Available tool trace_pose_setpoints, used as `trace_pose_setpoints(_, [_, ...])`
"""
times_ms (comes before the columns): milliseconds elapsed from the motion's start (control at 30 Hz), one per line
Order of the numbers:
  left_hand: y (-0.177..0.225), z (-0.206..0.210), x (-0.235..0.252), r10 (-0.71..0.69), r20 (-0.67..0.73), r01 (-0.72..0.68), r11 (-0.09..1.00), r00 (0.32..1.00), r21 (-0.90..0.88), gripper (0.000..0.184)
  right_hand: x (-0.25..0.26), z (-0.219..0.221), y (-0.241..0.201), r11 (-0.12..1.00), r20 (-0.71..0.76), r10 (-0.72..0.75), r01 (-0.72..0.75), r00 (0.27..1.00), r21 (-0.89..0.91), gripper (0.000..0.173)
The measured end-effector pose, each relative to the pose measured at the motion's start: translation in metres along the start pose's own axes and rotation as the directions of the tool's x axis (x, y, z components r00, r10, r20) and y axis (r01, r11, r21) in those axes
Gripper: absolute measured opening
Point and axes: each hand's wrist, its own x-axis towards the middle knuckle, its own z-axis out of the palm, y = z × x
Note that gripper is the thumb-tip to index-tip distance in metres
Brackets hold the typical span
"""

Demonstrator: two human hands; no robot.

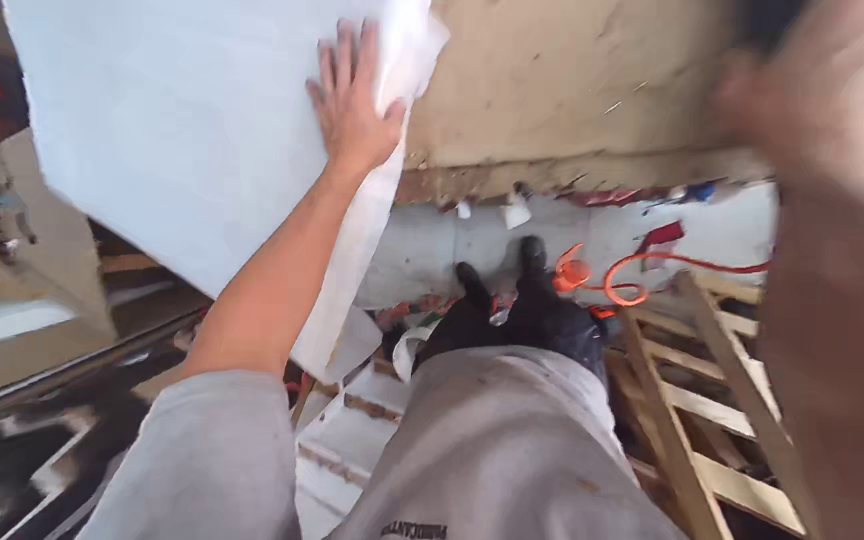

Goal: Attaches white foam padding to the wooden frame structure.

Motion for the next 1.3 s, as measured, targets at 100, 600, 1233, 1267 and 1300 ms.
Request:
trace_pose_setpoints(100, [-0.002, 0.004, -0.001, 0.065, -0.046, -0.067, 0.996, 0.997, -0.054, 0.087, -0.032, -0.019, 0.006, 0.92, -0.047, -0.38, 0.371, 0.924, -0.127, 0.063])
trace_pose_setpoints(600, [-0.015, 0.013, -0.005, 0.116, -0.061, -0.122, 0.986, 0.991, -0.111, 0.078, -0.093, 0.005, -0.01, 0.93, 0.05, -0.315, 0.319, 0.948, -0.182, 0.091])
trace_pose_setpoints(1233, [-0.015, 0.011, -0.013, 0.149, -0.062, -0.159, 0.969, 0.987, -0.191, 0.073, -0.024, -0.076, -0.033, 0.497, 0.255, -0.663, 0.668, 0.704, -0.554, 0.087])
trace_pose_setpoints(1267, [-0.015, 0.01, -0.012, 0.151, -0.065, -0.161, 0.969, 0.986, -0.187, 0.072, -0.012, -0.064, -0.024, 0.569, 0.196, -0.639, 0.629, 0.744, -0.53, 0.086])
trace_pose_setpoints(1300, [-0.015, 0.01, -0.011, 0.151, -0.068, -0.161, 0.97, 0.986, -0.183, 0.071, -0.006, -0.057, -0.017, 0.631, 0.16, -0.589, 0.574, 0.792, -0.522, 0.085])
